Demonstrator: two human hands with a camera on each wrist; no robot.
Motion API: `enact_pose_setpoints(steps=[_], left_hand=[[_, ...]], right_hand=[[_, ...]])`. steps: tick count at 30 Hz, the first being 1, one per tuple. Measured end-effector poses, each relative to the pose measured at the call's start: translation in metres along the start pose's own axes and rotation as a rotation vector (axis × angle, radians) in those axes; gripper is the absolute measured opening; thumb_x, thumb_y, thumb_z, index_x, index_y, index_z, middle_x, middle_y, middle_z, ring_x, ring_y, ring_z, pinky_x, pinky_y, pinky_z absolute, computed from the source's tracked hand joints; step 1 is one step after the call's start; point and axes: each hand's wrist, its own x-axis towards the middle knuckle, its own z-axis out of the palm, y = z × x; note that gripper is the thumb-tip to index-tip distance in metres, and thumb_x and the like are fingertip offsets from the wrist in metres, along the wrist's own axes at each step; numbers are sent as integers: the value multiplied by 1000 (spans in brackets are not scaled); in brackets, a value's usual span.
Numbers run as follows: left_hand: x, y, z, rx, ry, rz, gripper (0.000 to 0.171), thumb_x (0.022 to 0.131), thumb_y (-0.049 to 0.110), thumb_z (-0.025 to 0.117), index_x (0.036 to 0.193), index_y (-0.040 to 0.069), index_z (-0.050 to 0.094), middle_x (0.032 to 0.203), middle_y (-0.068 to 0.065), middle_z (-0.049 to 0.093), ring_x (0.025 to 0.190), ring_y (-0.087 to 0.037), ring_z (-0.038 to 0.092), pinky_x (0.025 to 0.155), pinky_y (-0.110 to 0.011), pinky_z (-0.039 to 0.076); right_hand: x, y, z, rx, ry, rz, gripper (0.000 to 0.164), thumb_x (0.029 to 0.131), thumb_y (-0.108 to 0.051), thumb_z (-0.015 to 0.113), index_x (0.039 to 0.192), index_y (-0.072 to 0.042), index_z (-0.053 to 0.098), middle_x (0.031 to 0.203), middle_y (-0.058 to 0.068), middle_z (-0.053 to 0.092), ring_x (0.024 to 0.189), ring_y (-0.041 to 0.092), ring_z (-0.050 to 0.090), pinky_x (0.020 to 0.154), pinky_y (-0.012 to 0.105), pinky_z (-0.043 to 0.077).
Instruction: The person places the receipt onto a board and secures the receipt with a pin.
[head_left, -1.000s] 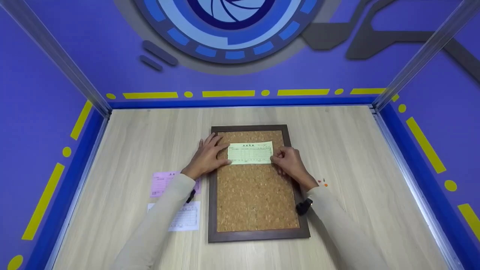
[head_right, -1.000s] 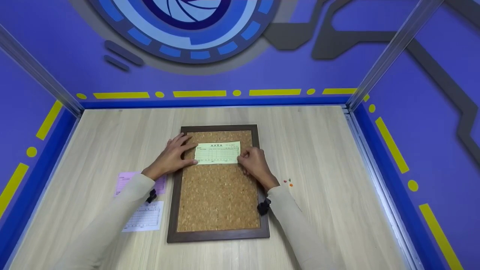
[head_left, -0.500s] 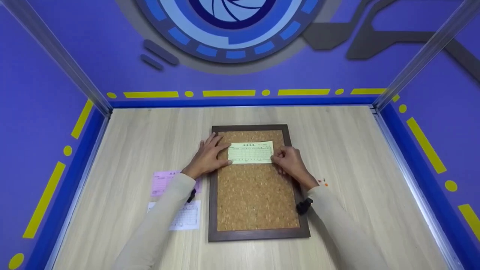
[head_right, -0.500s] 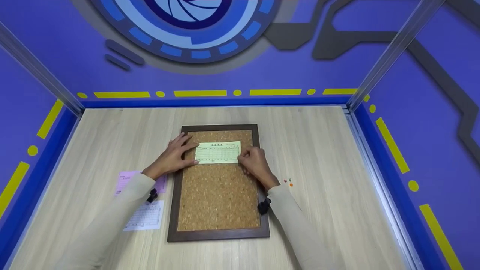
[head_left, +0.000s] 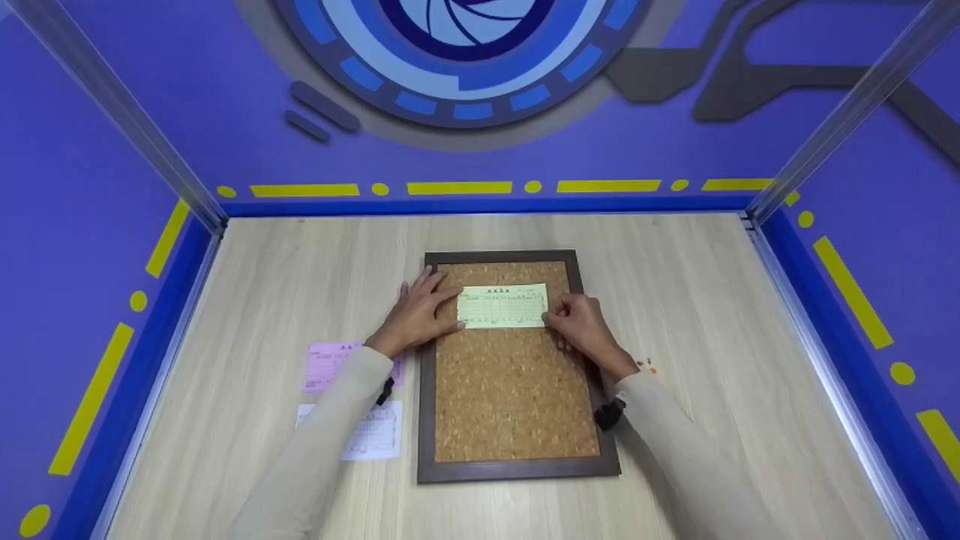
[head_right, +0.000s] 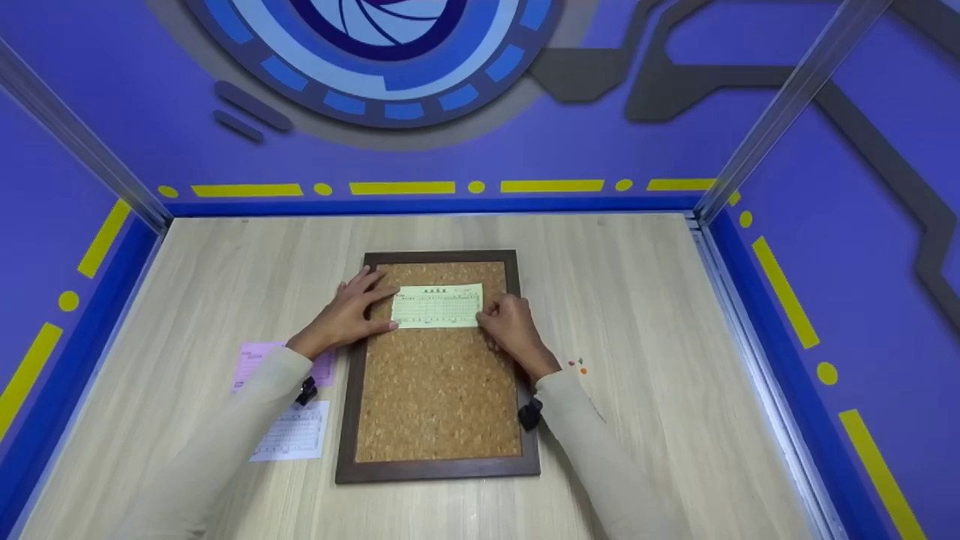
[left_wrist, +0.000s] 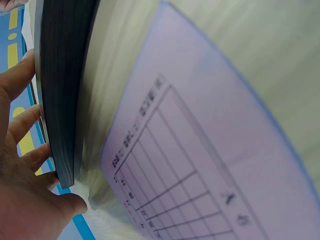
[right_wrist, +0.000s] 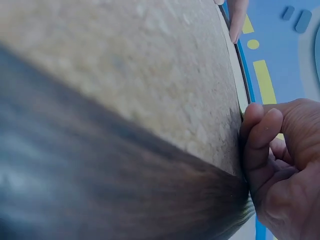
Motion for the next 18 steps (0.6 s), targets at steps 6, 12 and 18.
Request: enact_pose_setpoints(steps=[6, 12, 18], left_hand=[[0, 1, 0, -5, 7, 3, 74, 98, 47, 82, 160, 15, 59, 178, -18, 32, 169, -43, 10, 126, -80, 10], [0, 2, 0, -15, 2, -3, 75, 98, 47, 82, 161, 15, 58, 179, -17, 31, 170, -42, 9, 127, -79, 10], [-1, 2, 0, -16, -9, -8, 75, 99, 47, 81, 162, 15, 57, 178, -19, 31, 170, -43, 9, 127, -80, 10]], right_hand=[[-1, -3, -2, -34, -3, -19, 18, 98, 0, 71, 81, -4, 66, 60, 7, 66, 41, 10, 58, 36, 23, 45], [-3, -3, -6, -107, -1, -40, 16, 99, -2, 74, 84, -3, 69, 63, 6, 67, 43, 11, 59, 37, 23, 46], [-5, -1, -8, -209, 33, -84, 11, 98, -3, 77, 87, -3, 74, 73, 4, 71, 53, 10, 60, 45, 22, 47]])
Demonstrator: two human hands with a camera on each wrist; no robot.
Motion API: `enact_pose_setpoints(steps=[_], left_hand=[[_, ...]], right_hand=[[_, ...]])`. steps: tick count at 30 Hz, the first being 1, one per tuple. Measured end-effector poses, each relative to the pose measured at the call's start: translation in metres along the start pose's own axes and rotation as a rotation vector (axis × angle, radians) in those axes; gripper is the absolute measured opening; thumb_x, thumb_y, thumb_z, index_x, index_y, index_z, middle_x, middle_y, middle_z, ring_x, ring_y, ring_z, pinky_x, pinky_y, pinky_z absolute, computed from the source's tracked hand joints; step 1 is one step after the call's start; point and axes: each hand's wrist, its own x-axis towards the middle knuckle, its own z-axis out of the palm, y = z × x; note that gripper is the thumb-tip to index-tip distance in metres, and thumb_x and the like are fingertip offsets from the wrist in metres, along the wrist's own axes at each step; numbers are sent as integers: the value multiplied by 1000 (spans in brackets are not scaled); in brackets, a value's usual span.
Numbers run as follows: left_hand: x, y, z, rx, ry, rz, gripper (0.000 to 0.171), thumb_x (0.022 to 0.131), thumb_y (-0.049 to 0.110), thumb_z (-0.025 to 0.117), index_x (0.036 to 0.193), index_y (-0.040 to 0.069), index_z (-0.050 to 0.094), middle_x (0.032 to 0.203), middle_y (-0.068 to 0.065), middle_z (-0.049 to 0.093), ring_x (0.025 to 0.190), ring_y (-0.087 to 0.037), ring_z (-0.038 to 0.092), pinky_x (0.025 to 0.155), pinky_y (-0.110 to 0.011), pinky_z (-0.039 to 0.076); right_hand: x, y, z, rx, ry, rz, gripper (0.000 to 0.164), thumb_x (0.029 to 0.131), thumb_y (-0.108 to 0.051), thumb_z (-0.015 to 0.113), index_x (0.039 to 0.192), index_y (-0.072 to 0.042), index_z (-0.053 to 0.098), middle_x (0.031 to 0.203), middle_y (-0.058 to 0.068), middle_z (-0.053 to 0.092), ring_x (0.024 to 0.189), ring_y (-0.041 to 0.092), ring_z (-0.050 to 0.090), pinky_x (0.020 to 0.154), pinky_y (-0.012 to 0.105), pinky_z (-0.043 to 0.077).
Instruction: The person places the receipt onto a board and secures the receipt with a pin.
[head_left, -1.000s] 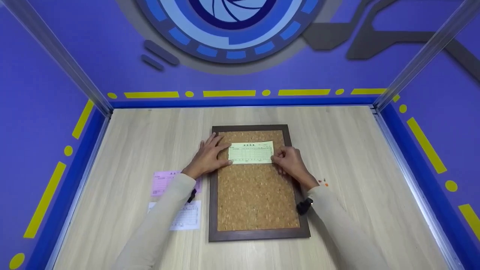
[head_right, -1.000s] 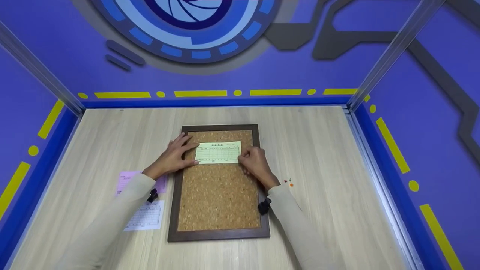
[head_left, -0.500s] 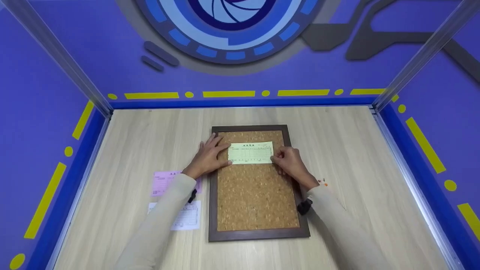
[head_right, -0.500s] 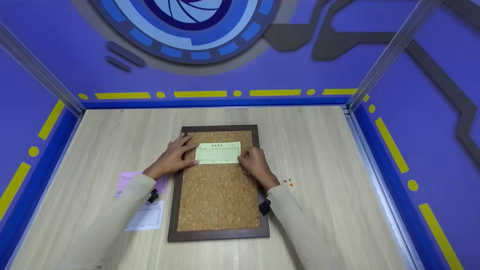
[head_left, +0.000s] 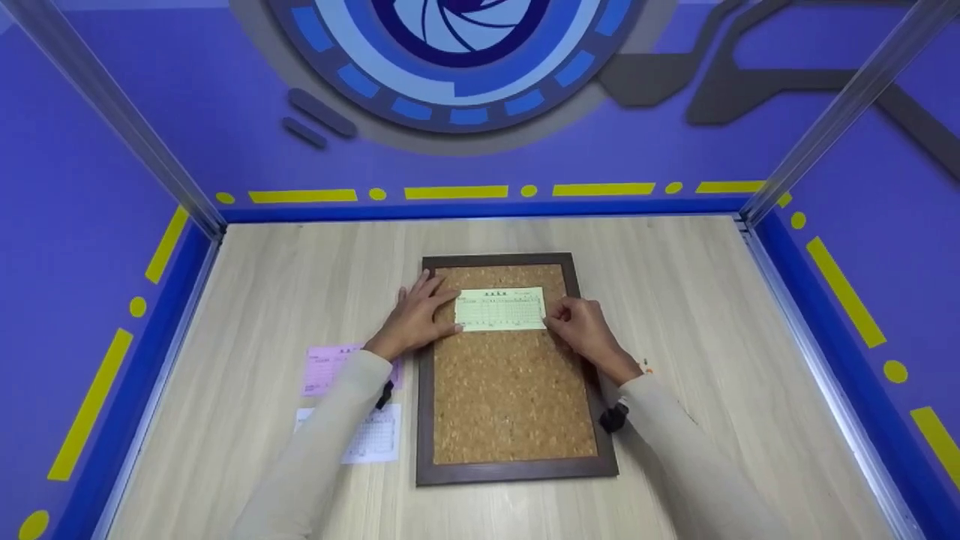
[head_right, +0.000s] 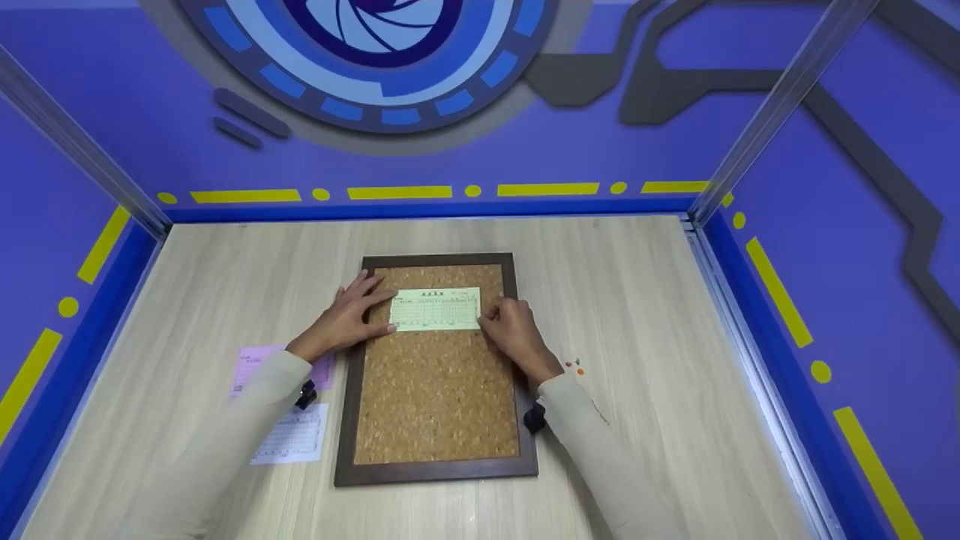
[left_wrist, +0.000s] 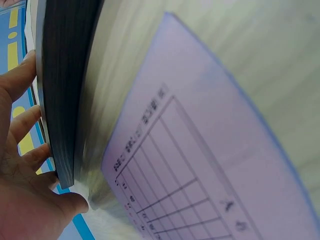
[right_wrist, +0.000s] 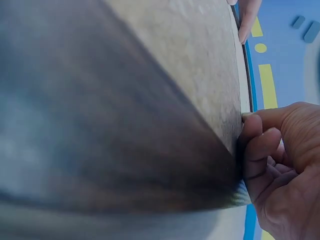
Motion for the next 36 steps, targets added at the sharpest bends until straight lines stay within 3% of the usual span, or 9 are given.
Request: enact_pose_setpoints(steps=[10, 17, 24, 31, 36], left_hand=[[-1, -1, 2, 3, 7, -8, 73, 99, 44, 82, 161, 14, 58, 177, -20, 33, 169, -44, 10, 127, -80, 11], [-1, -1, 3, -21, 5, -4, 74, 99, 43, 82, 162, 13, 57, 178, -20, 32, 169, -44, 8, 127, -80, 10], [1, -1, 3, -5, 12, -7, 75, 99, 44, 82, 162, 14, 57, 178, -18, 32, 170, -42, 8, 128, -78, 10], [1, -2, 3, -22, 10, 3, 74, 99, 44, 82, 162, 13, 57, 178, -18, 31, 170, -43, 8, 127, -79, 10], [-1, -3, 3, -19, 26, 13, 73, 98, 44, 82, 161, 13, 58, 178, -18, 32, 170, -43, 8, 126, -80, 11]], right_hand=[[-10, 4, -9, -69, 10, -120, 4, 99, -6, 81, 98, -3, 78, 83, 2, 73, 69, 12, 63, 58, 25, 50], [-24, 13, -22, -134, 112, -199, 12, 95, -9, 87, 102, -3, 79, 90, 4, 73, 80, 15, 66, 69, 32, 55], [-36, 22, -35, -124, 155, -231, 17, 95, -7, 87, 109, -2, 80, 104, 9, 74, 95, 23, 72, 80, 41, 60], [-48, 34, -45, -116, 208, -285, 24, 93, -8, 89, 113, 3, 79, 113, 15, 76, 111, 35, 71, 93, 53, 57], [-56, 47, -51, -95, 238, -298, 28, 91, -4, 90, 114, 6, 78, 115, 16, 75, 116, 39, 67, 100, 55, 51]])
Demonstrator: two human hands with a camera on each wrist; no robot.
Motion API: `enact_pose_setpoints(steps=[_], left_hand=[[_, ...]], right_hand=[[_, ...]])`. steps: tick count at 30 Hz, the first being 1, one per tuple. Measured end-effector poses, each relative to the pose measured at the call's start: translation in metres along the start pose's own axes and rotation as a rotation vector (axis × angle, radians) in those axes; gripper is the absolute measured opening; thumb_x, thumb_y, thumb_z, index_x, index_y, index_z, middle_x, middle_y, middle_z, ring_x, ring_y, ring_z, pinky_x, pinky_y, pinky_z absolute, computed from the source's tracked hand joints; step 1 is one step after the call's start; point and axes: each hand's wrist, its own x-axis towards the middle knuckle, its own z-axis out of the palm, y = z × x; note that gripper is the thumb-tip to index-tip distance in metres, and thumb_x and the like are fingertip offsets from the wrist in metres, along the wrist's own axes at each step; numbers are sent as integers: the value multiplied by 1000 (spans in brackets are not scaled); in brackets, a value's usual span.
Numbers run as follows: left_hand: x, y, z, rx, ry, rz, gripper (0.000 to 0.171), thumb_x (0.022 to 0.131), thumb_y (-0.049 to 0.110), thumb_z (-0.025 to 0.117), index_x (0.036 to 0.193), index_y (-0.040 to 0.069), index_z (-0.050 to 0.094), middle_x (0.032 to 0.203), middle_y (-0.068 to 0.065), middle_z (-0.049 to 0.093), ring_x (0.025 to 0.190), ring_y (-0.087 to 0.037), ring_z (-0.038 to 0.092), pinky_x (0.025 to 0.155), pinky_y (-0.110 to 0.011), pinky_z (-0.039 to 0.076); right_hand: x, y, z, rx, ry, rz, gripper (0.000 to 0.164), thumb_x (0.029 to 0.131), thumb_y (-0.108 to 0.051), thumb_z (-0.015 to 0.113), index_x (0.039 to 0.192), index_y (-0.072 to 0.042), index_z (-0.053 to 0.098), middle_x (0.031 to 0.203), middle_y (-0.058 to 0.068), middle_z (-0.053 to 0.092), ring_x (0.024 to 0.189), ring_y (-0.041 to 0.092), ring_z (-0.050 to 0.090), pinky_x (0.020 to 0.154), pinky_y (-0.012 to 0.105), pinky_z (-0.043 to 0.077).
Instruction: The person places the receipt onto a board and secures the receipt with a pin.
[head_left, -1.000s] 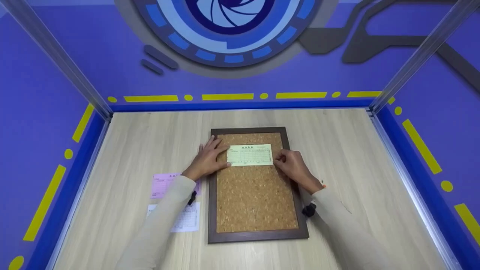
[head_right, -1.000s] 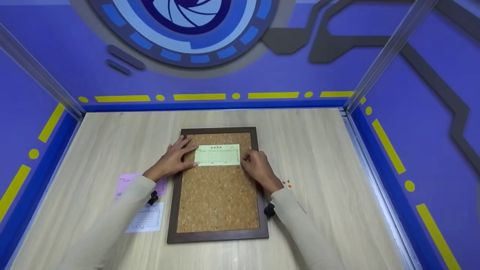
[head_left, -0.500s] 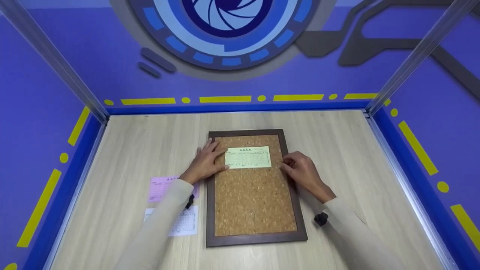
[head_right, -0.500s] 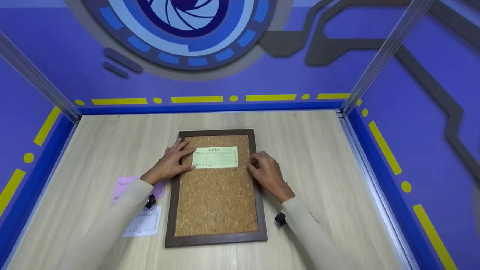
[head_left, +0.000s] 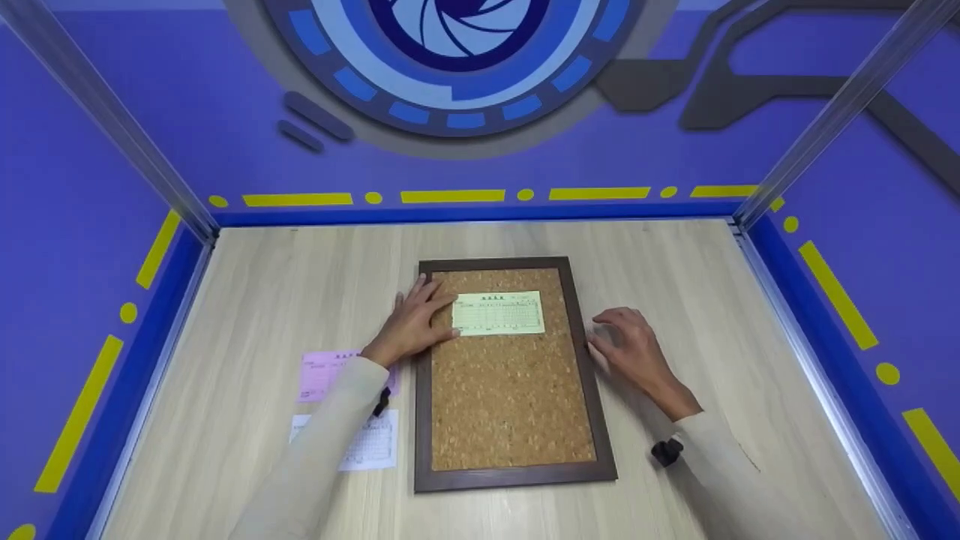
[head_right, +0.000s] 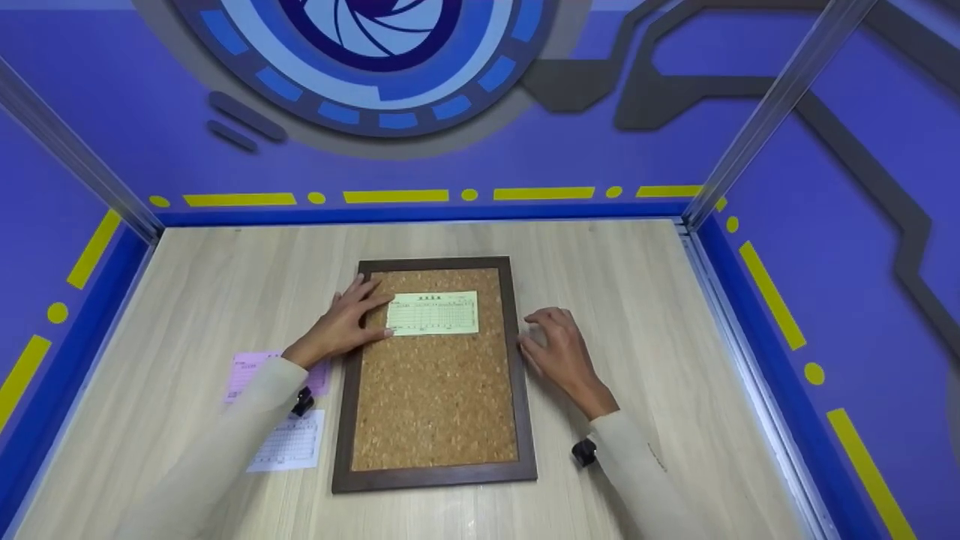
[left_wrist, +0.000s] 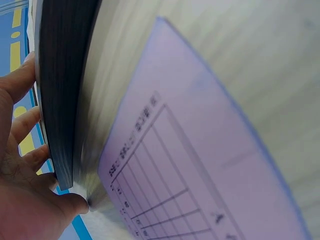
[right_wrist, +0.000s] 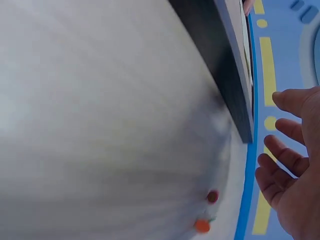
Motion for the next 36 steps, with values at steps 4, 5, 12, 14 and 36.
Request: enact_pose_setpoints(steps=[4, 5, 12, 14, 36], left_hand=[[-2, 0, -1, -2, 5, 2, 74, 98, 45, 82, 161, 13, 58, 178, -18, 32, 169, -44, 8, 126, -80, 11], [-2, 0, -1, -2, 4, 2, 74, 99, 45, 81, 161, 13, 58, 178, -18, 32, 170, -43, 8, 126, -80, 11], [-1, -1, -1, 3, 1, -1, 74, 99, 45, 81, 161, 13, 58, 178, -18, 32, 170, -43, 7, 127, -80, 10], [-2, -1, -1, 3, 4, -1, 74, 99, 45, 82, 161, 13, 58, 178, -18, 32, 170, -43, 7, 127, -80, 11], [0, 2, 0, -11, 7, -5, 75, 97, 43, 84, 161, 13, 58, 179, -16, 31, 170, -42, 8, 126, -80, 10]], right_hand=[[-10, 10, -5, 18, 26, 26, 28, 89, -1, 90, 114, 6, 78, 117, 17, 75, 118, 41, 64, 103, 48, 48], [-12, 13, -6, 19, 31, 37, 28, 89, -1, 90, 114, 6, 78, 117, 17, 74, 119, 40, 64, 104, 45, 47], [-30, 28, -13, 23, 46, 45, 29, 87, 4, 90, 113, 7, 78, 119, 21, 73, 119, 43, 61, 104, 30, 42], [-33, 31, -14, 21, 42, 46, 29, 86, 5, 90, 113, 7, 78, 119, 22, 72, 119, 44, 60, 104, 27, 40], [-66, 50, -33, 65, -18, 105, 33, 88, 5, 89, 118, 5, 78, 134, 24, 67, 131, 42, 55, 106, 1, 33]])
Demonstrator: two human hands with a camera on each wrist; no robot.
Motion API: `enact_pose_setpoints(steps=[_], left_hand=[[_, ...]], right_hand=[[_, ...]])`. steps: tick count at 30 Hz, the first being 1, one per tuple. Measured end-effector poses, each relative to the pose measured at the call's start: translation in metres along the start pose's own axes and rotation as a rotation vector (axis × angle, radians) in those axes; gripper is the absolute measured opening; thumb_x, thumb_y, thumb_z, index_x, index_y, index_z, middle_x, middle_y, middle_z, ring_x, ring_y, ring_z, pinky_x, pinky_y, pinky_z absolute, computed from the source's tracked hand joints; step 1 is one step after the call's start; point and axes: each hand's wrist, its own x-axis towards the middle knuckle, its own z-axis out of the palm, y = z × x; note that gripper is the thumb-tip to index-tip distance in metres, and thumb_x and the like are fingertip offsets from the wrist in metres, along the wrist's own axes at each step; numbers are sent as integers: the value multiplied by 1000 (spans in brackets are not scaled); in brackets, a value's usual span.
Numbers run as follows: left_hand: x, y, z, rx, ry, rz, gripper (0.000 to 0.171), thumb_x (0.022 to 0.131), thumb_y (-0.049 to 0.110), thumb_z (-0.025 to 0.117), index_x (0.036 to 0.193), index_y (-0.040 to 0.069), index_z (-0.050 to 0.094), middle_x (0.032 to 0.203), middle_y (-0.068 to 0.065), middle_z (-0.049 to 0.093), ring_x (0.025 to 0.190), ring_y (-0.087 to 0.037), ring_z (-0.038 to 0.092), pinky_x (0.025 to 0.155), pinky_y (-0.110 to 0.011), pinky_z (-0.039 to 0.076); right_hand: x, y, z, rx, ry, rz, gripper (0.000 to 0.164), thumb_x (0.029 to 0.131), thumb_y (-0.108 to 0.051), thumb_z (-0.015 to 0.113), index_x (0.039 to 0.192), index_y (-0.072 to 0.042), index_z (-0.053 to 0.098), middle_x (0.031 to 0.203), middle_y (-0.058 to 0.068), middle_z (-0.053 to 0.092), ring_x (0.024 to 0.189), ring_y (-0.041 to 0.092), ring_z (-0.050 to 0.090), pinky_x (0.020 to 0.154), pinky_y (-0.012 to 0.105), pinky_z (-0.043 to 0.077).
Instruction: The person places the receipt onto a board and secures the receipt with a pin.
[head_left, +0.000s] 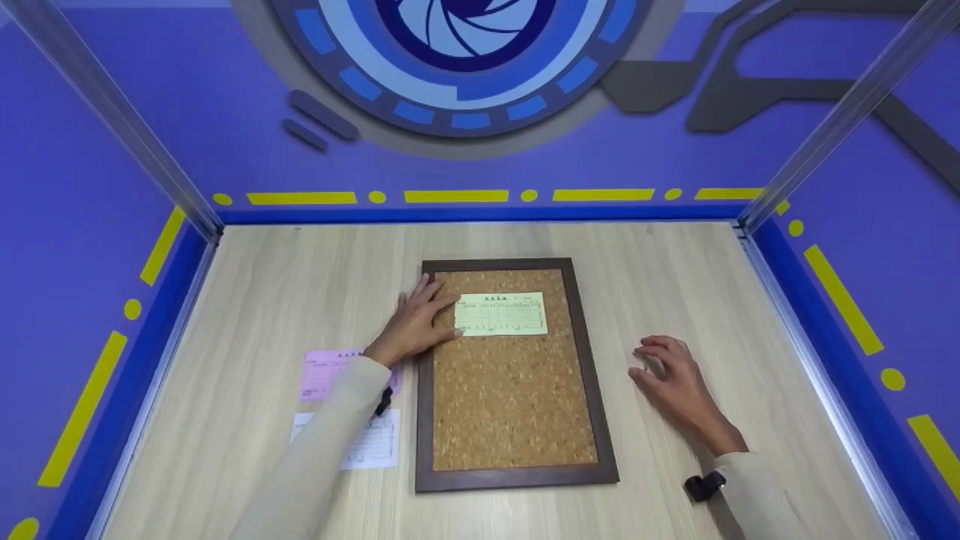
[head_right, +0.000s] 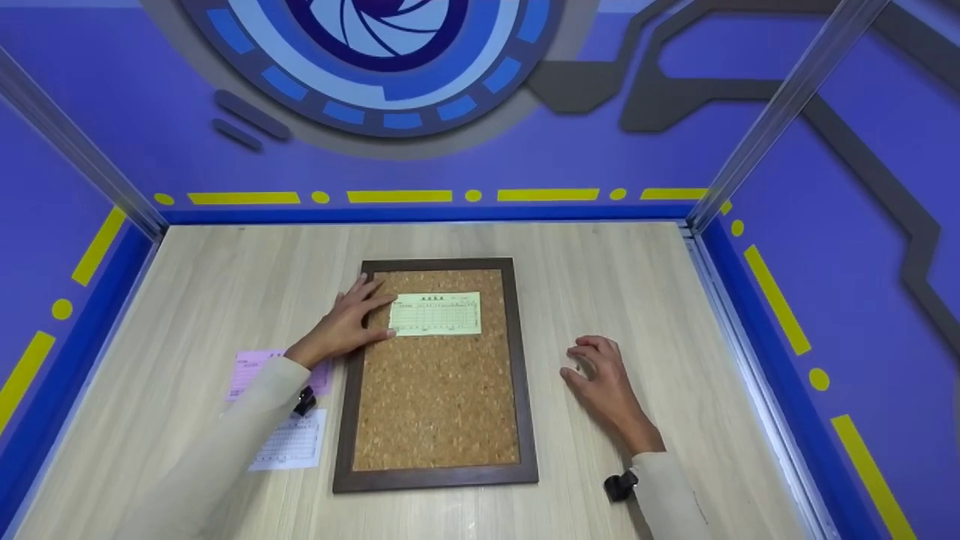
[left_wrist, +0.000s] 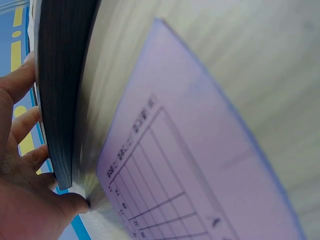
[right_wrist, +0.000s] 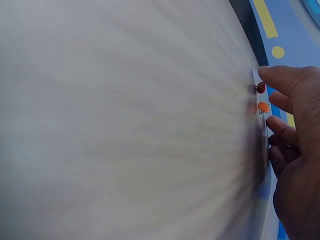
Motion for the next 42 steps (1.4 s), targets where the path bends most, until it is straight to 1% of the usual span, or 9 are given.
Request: enact_pose_setpoints(steps=[6, 10, 19, 24, 28, 32, 42], left_hand=[[1, -1, 1, 1, -4, 1, 75, 97, 44, 84, 161, 13, 58, 178, -18, 32, 170, -42, 7, 126, -81, 10], [0, -1, 0, 3, -4, 3, 76, 97, 45, 83, 161, 12, 58, 177, -19, 33, 170, -43, 8, 126, -81, 10], [0, -1, 0, -4, -9, -1, 75, 98, 44, 83, 161, 13, 58, 177, -20, 33, 170, -43, 8, 126, -80, 10], [1, -1, 0, -12, -8, 4, 75, 98, 43, 83, 161, 12, 58, 177, -20, 33, 170, -43, 7, 126, -81, 9], [0, -1, -1, -14, -7, 2, 75, 98, 43, 83, 161, 13, 58, 177, -20, 33, 170, -43, 7, 126, -80, 9], [-1, -1, -1, -21, -1, 3, 75, 97, 43, 83, 161, 12, 58, 177, -20, 33, 170, -44, 7, 126, -80, 9], [0, -3, 1, -22, -7, 1, 75, 98, 43, 83, 161, 12, 57, 178, -19, 32, 170, -43, 7, 127, -80, 8]], right_hand=[[-6, 7, 0, 30, 31, -76, 30, 85, 12, 88, 113, 7, 78, 132, 29, 67, 128, 45, 54, 109, 4, 36], [-9, 11, -1, 41, 54, -104, 30, 83, 15, 88, 110, 6, 78, 131, 29, 68, 128, 45, 55, 110, 6, 37], [-14, 11, -3, 106, 48, -55, 29, 85, 20, 83, 108, 2, 80, 136, 25, 68, 134, 43, 55, 111, 7, 40], [-15, 11, -4, 145, 60, -52, 27, 87, 20, 81, 107, 1, 81, 136, 25, 68, 133, 42, 56, 111, 8, 41], [-13, 12, -3, 130, 80, -75, 25, 88, 18, 81, 106, 1, 81, 134, 26, 70, 131, 43, 58, 110, 8, 41], [-12, 13, -3, 118, 84, -78, 24, 89, 19, 80, 105, 1, 81, 133, 24, 71, 132, 41, 58, 109, 8, 42], [-14, 12, -2, 131, 85, -16, 23, 91, 17, 79, 101, -4, 81, 135, 20, 71, 134, 36, 58, 109, 8, 42]])
